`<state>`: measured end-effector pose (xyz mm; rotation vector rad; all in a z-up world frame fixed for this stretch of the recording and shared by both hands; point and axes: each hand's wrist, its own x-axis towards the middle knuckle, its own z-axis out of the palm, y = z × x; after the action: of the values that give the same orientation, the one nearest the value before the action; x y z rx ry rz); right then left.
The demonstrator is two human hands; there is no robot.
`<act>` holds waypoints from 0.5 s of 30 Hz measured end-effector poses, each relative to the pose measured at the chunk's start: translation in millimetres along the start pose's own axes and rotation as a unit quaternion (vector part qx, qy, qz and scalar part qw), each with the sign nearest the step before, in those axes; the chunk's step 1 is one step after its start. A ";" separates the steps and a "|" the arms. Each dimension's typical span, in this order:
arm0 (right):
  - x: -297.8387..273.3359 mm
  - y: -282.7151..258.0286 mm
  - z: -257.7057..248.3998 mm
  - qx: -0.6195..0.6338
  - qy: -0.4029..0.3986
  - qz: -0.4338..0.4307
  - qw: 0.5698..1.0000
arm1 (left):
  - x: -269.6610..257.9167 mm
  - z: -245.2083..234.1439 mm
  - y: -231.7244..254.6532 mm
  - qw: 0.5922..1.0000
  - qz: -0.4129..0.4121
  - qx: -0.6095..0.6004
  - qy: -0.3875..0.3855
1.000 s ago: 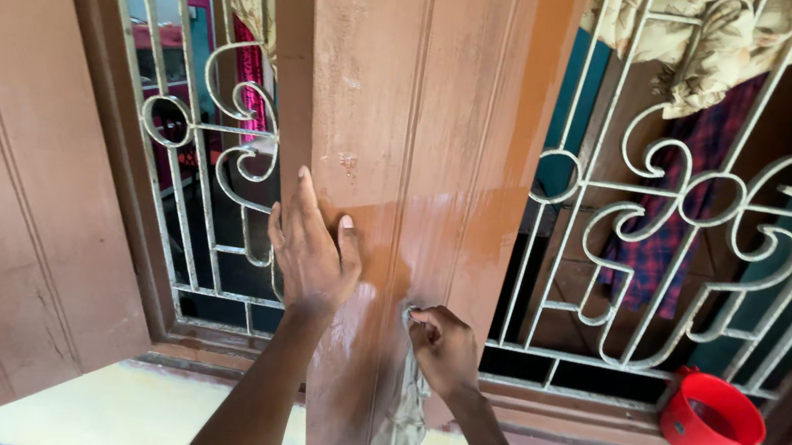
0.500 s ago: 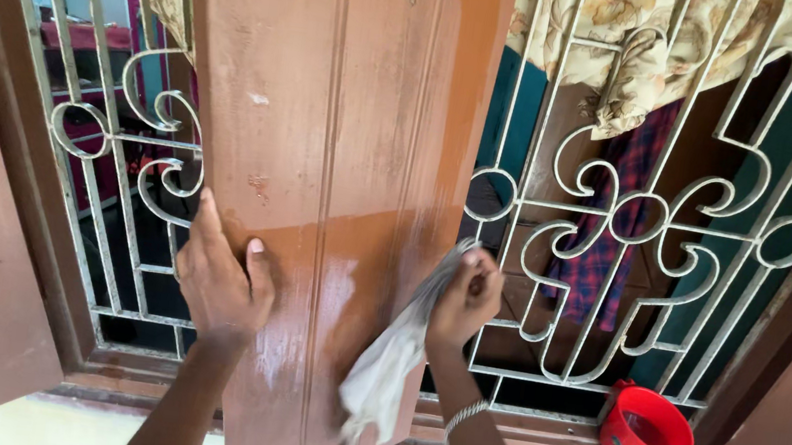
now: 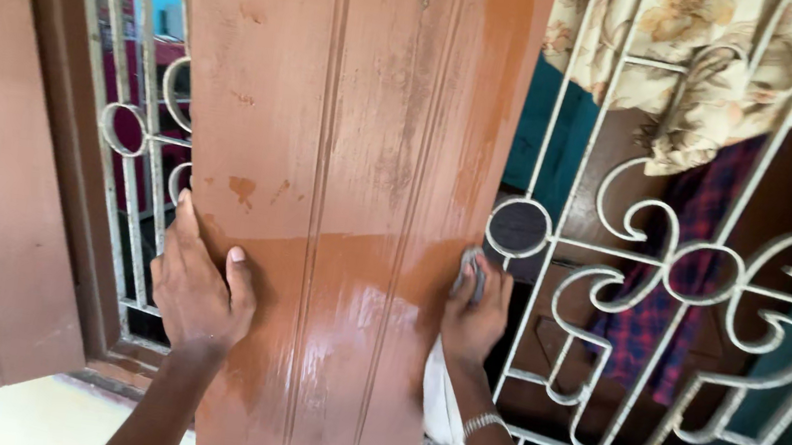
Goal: The person wipes down wooden window shutters using a cloth dipped into a red bucket of liquid.
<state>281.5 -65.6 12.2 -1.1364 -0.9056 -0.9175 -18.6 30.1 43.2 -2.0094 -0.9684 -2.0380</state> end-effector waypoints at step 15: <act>-32.0 -23.3 0.8 0.068 0.026 0.048 0.996 | 0.9 -2.4 5.7 1.000 0.023 -0.001 0.012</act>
<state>248.5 -64.6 -9.6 -1.0250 -0.8514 -0.7915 -17.9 24.7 46.2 -1.9846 -0.9082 -2.0345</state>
